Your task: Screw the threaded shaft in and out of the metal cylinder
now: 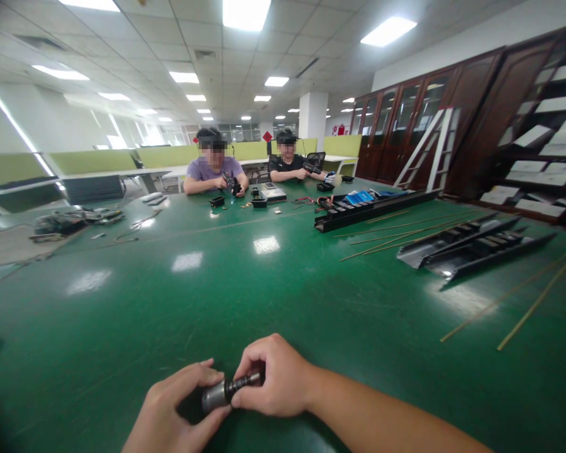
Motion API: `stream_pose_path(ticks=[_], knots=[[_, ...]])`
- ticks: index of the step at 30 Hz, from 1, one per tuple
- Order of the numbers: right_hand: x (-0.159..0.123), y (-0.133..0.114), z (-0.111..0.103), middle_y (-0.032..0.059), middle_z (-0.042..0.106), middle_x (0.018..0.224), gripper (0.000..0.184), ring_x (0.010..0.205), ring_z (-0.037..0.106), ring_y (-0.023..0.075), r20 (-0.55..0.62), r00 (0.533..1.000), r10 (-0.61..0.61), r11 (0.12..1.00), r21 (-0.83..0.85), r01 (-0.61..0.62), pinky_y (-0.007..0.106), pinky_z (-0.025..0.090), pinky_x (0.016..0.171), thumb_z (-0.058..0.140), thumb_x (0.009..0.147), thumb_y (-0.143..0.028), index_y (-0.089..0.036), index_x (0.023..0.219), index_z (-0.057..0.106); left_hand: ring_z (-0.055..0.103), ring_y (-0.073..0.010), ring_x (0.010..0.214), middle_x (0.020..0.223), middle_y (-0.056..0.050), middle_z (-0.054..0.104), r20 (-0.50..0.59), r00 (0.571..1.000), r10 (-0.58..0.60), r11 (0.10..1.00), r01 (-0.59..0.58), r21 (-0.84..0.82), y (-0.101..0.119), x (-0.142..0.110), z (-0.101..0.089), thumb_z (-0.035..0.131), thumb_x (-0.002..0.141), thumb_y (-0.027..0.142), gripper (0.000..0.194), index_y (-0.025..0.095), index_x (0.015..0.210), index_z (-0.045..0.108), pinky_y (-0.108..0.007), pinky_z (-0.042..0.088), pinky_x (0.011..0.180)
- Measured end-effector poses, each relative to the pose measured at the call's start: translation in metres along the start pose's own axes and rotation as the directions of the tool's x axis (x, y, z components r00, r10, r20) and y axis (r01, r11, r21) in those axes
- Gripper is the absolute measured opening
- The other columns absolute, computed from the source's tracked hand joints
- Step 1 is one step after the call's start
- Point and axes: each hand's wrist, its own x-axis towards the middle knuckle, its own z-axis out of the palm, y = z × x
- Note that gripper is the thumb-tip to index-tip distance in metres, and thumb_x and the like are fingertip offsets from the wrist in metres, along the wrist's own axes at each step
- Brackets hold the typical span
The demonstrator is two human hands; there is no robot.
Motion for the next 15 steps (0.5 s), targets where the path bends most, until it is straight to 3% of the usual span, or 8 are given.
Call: stream_pose_path(ticks=[15], knots=[[-0.0004, -0.0002, 0.002, -0.0019, 0.063, 0.065, 0.015, 0.058, 0.054, 0.0114, -0.042, 0.999, 0.019, 1.0, -0.012, -0.019, 0.022, 0.037, 0.056, 0.08, 0.068, -0.027, -0.016, 0.074, 0.072, 0.076, -0.0236, 0.086, 0.083, 0.004, 0.077, -0.009, 1.0, -0.012, 0.999, 0.013, 0.04, -0.0028, 0.0015, -0.0034, 0.079, 0.069, 0.028, 0.025, 0.028, 0.092, 0.067, -0.034, 0.064, 0.078]])
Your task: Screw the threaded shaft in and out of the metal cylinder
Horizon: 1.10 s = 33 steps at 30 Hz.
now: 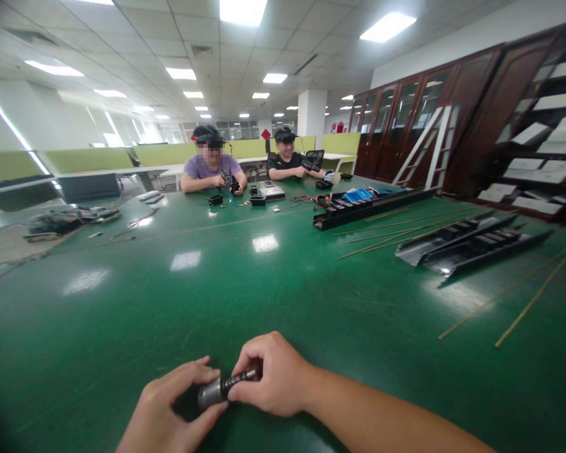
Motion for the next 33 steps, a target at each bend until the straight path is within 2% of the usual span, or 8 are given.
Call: stream_pose_path(ticks=[12, 17, 23, 33], knots=[[0.0004, -0.0022, 0.0004, -0.0017, 0.064, 0.065, 0.015, 0.058, 0.054, 0.0116, -0.023, 1.0, 0.017, 1.0, -0.015, -0.018, 0.022, 0.037, 0.055, 0.079, 0.067, -0.026, -0.016, 0.075, 0.071, 0.076, -0.0252, 0.085, 0.083, 0.0, 0.078, 0.01, 1.0, -0.025, 0.999, 0.025, 0.022, -0.0033, -0.0006, 0.0006, 0.079, 0.07, 0.031, 0.021, 0.025, 0.089, 0.071, -0.029, 0.064, 0.075], [0.0008, -0.0005, 0.0006, -0.0016, 0.064, 0.065, 0.016, 0.058, 0.055, 0.0121, -0.029, 1.0, 0.008, 1.0, -0.014, -0.008, 0.022, 0.038, 0.056, 0.079, 0.068, -0.028, -0.017, 0.076, 0.071, 0.076, -0.0241, 0.087, 0.086, 0.002, 0.077, 0.03, 0.999, -0.04, 0.999, 0.04, 0.022, -0.0026, 0.0009, -0.0008, 0.077, 0.073, 0.032, 0.021, 0.027, 0.092, 0.069, -0.033, 0.064, 0.078], [0.0008, -0.0008, 0.0005, -0.0018, 0.063, 0.064, 0.015, 0.057, 0.054, 0.0115, -0.051, 0.998, -0.024, 0.999, -0.044, 0.022, 0.022, 0.037, 0.055, 0.078, 0.069, -0.027, -0.016, 0.076, 0.071, 0.076, -0.022, 0.086, 0.086, 0.004, 0.077, 0.025, 0.999, -0.041, 0.999, 0.041, 0.006, -0.0007, 0.0017, -0.0023, 0.077, 0.073, 0.031, 0.022, 0.028, 0.093, 0.068, -0.031, 0.064, 0.079], [0.0017, -0.0021, -0.0001, -0.0017, 0.062, 0.064, 0.015, 0.057, 0.055, 0.0117, -0.071, 0.997, -0.042, 0.998, -0.053, 0.038, 0.022, 0.039, 0.056, 0.079, 0.068, -0.025, -0.016, 0.077, 0.071, 0.076, -0.0243, 0.085, 0.085, 0.004, 0.078, -0.01, 0.999, -0.036, 0.999, 0.036, 0.018, -0.0036, 0.002, -0.0031, 0.078, 0.071, 0.031, 0.022, 0.029, 0.091, 0.069, -0.034, 0.065, 0.074]])
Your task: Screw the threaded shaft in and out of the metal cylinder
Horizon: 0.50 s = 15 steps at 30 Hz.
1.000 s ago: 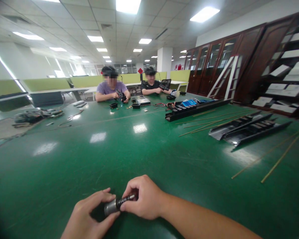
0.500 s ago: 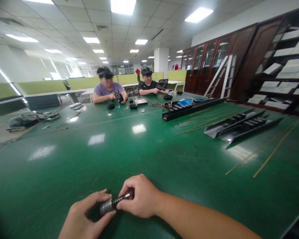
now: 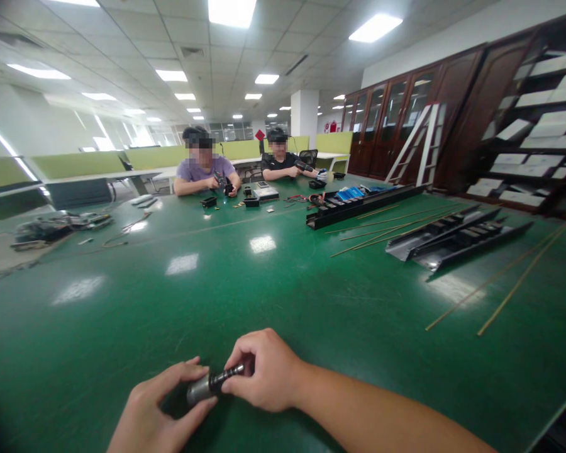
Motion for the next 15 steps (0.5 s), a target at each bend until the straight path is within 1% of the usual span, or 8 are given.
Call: stream_pose_path(ticks=[5, 15], knots=[[0.0007, 0.0005, -0.001, -0.0019, 0.062, 0.063, 0.014, 0.058, 0.056, 0.0123, -0.003, 1.0, 0.015, 1.0, -0.002, -0.015, 0.022, 0.04, 0.057, 0.079, 0.067, -0.024, -0.016, 0.076, 0.071, 0.076, -0.0259, 0.086, 0.085, 0.003, 0.078, 0.008, 1.0, 0.001, 1.0, -0.001, 0.025, -0.0002, 0.0009, -0.0016, 0.078, 0.071, 0.033, 0.022, 0.028, 0.091, 0.07, -0.036, 0.065, 0.073], [0.0011, -0.0028, -0.0029, -0.0015, 0.062, 0.062, 0.013, 0.056, 0.055, 0.0117, -0.009, 0.999, 0.035, 0.999, 0.03, -0.035, 0.022, 0.04, 0.055, 0.078, 0.067, -0.024, -0.016, 0.075, 0.071, 0.076, -0.0259, 0.086, 0.086, 0.003, 0.078, 0.009, 1.0, 0.001, 1.0, -0.001, 0.027, -0.0019, 0.0018, -0.0023, 0.077, 0.072, 0.033, 0.022, 0.028, 0.092, 0.07, -0.036, 0.065, 0.074]])
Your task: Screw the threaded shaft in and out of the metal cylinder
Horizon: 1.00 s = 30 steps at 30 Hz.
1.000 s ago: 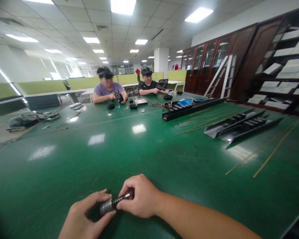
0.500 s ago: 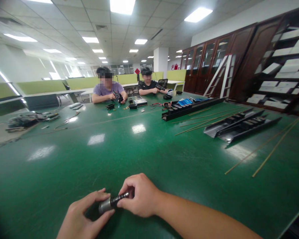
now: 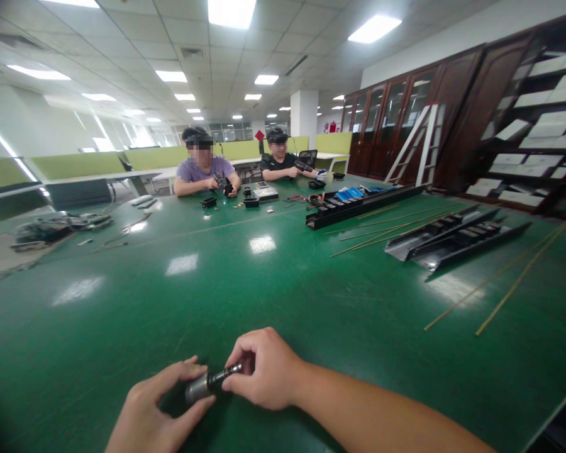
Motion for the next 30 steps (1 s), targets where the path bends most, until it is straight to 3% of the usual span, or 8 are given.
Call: stream_pose_path(ticks=[30], knots=[[0.0002, -0.0017, -0.0004, -0.0018, 0.061, 0.06, 0.013, 0.055, 0.054, 0.0119, -0.014, 1.0, 0.025, 0.999, 0.025, -0.024, 0.022, 0.039, 0.055, 0.077, 0.066, -0.023, -0.015, 0.074, 0.071, 0.076, -0.0257, 0.083, 0.085, 0.002, 0.078, -0.014, 1.0, 0.011, 1.0, -0.011, 0.026, 0.0001, 0.003, -0.0031, 0.078, 0.069, 0.031, 0.022, 0.027, 0.09, 0.071, -0.036, 0.065, 0.071]])
